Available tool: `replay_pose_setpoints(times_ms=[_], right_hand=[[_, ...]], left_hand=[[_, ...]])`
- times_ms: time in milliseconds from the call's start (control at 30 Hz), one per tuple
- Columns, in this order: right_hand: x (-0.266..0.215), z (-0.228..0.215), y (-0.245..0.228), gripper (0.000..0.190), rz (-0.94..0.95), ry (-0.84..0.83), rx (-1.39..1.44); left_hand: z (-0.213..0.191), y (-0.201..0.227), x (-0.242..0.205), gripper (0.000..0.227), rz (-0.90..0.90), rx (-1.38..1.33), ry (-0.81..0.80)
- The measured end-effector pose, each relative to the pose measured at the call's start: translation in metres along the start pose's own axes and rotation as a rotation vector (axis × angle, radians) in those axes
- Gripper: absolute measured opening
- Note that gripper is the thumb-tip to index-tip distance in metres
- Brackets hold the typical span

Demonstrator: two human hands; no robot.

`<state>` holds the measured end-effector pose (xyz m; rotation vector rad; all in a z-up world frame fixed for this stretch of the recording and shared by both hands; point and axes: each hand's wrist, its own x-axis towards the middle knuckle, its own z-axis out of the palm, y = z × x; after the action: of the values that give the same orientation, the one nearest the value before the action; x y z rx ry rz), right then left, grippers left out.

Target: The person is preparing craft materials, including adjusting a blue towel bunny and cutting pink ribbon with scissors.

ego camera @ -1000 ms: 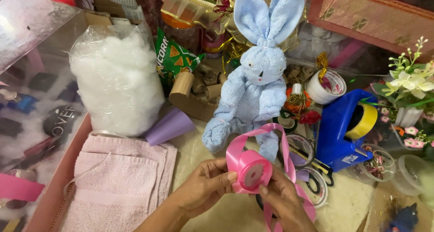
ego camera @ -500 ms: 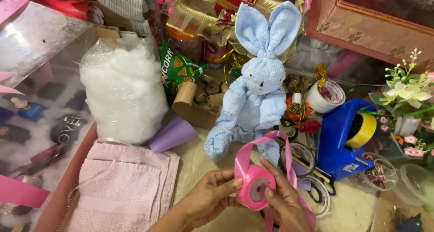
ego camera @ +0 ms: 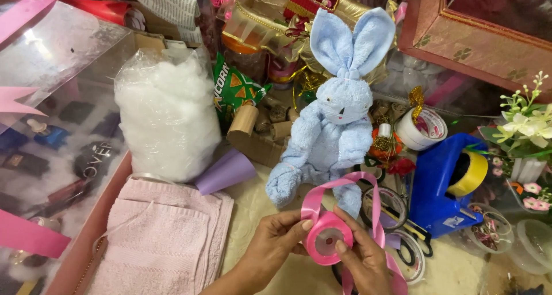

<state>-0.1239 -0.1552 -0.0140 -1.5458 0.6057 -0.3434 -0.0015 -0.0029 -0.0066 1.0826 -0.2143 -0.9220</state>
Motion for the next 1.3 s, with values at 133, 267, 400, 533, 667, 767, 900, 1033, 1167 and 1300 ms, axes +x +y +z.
replay_pose_setpoints(times_ms=[133, 267, 400, 533, 667, 767, 900, 1033, 1167, 1300], right_hand=[[0.003, -0.006, 0.009, 0.060, -0.103, -0.051, 0.002], [0.004, -0.011, 0.014, 0.059, -0.076, -0.085, 0.029], [0.002, -0.013, 0.009, 0.058, 0.011, -0.102, 0.035], [-0.001, -0.012, 0.006, 0.057, 0.025, -0.086, 0.039], [-0.002, -0.011, 0.004, 0.055, 0.032, -0.098, 0.013], [-0.003, -0.008, 0.002, 0.052, 0.032, -0.155, 0.025], [0.000, -0.014, 0.017, 0.053, 0.068, -0.209, 0.023], [0.003, -0.016, 0.021, 0.057, 0.031, -0.236, -0.102], [0.005, -0.014, 0.020, 0.057, 0.111, -0.236, -0.156], [0.005, -0.015, 0.025, 0.056, 0.075, -0.248, -0.198]], left_hand=[[0.001, 0.001, 0.000, 0.030, 0.009, -0.029, 0.012], [-0.003, -0.001, 0.002, 0.028, 0.032, -0.091, -0.029], [-0.010, -0.008, 0.008, 0.030, -0.038, -0.125, -0.020], [-0.012, -0.014, 0.011, 0.023, -0.078, -0.255, -0.014], [-0.012, -0.014, 0.009, 0.025, -0.123, -0.296, -0.067], [-0.012, -0.014, 0.008, 0.023, -0.124, -0.308, -0.075], [-0.009, -0.010, 0.008, 0.023, -0.158, -0.276, -0.045], [-0.010, -0.017, 0.011, 0.019, -0.175, -0.263, -0.010], [-0.008, -0.013, 0.009, 0.029, -0.135, -0.101, 0.113], [-0.006, -0.007, 0.007, 0.020, -0.046, 0.114, 0.135]])
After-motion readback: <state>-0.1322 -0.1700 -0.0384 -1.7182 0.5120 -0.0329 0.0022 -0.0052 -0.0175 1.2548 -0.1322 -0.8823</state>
